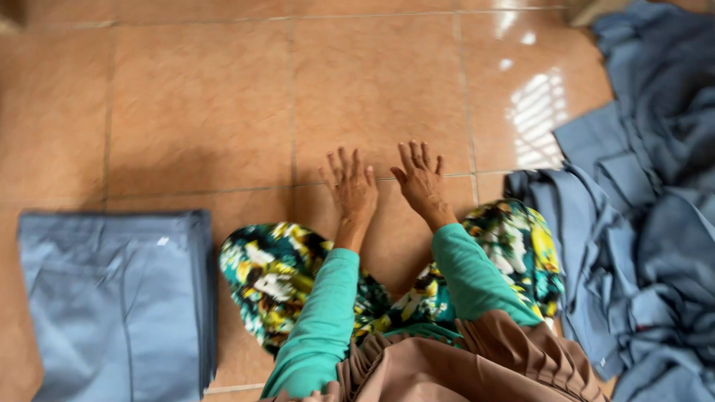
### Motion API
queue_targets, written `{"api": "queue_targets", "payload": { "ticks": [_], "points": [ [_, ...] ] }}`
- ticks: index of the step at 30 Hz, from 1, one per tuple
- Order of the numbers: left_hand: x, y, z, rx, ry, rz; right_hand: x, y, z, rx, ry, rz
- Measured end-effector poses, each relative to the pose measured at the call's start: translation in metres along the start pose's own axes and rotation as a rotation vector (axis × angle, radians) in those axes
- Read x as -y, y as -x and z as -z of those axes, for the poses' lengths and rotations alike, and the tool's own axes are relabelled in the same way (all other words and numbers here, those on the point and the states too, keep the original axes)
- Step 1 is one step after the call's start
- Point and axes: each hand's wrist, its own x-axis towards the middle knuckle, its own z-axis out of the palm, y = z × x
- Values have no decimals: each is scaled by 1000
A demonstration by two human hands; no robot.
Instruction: A person sitting on a tiled floor folds grey trousers into neat rectangles and stacks them.
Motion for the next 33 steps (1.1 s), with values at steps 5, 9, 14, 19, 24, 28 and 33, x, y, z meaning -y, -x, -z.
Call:
{"api": "queue_targets", "payload": {
  "ticks": [5,9,14,19,24,28,33],
  "points": [
    [-72,-6,-27,80,11,-169,-61,19,38,-78,5,-156],
    [-188,12,-49,32,270,-419,-151,53,52,-299,109,-342],
    [-320,84,-71,163,340,-715,-257,149,63,-603,281,-538],
    [-388,172,-89,358,355,-887,-326,248,52,-632,374,-737],
    [-409,249,-113,649,452,-992,-361,326,55,-749,488,-822],
    [-418,284,-111,807,522,-1028,-347,377,126,-851,584,-927],
    [-428,289,-99,853,565,-1006,-405,431,106,-995,103,-1324]
  ]
}}
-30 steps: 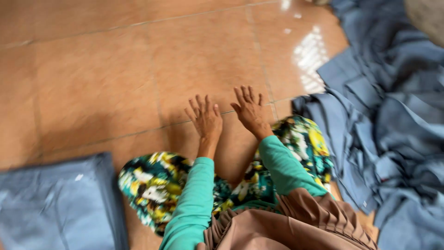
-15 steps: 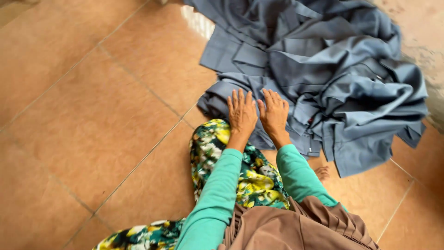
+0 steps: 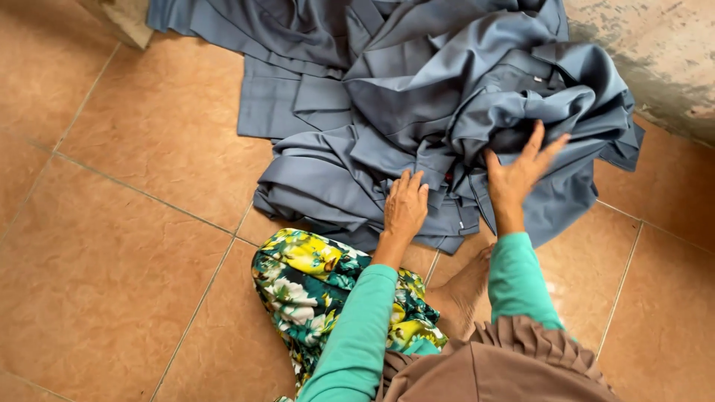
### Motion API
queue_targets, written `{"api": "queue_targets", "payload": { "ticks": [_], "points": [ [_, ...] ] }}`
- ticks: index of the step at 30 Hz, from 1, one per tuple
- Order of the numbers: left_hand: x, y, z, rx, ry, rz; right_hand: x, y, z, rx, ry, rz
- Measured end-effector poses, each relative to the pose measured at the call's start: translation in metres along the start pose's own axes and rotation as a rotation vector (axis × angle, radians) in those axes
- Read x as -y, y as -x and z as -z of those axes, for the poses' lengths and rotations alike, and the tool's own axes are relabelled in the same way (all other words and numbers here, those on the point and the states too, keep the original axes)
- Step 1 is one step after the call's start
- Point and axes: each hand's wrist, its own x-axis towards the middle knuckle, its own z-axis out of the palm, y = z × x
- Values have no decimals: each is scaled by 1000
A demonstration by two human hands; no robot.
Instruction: A person sitting on a tiled floor folds grey trousers into neat rectangles and stacks them.
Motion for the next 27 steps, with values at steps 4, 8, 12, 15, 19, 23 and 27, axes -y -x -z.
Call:
{"api": "queue_targets", "payload": {
  "ticks": [4,8,12,15,19,23,27],
  "points": [
    [-6,-3,17,-27,146,-1,-11,-9,-52,84,-304,-34],
    [-1,-16,27,-90,416,123,11,15,-65,180,-375,-236],
    [14,-36,46,6,822,557,75,73,-48,403,-657,-123],
    [39,-48,47,-111,842,610,90,124,-55,580,-692,-86],
    [94,-41,54,-241,547,535,113,157,-46,787,-714,-64],
    [167,-26,85,-594,336,631,167,134,31,1149,-761,72],
    [266,0,115,-710,433,969,198,88,114,1394,-750,217]
  ]
}}
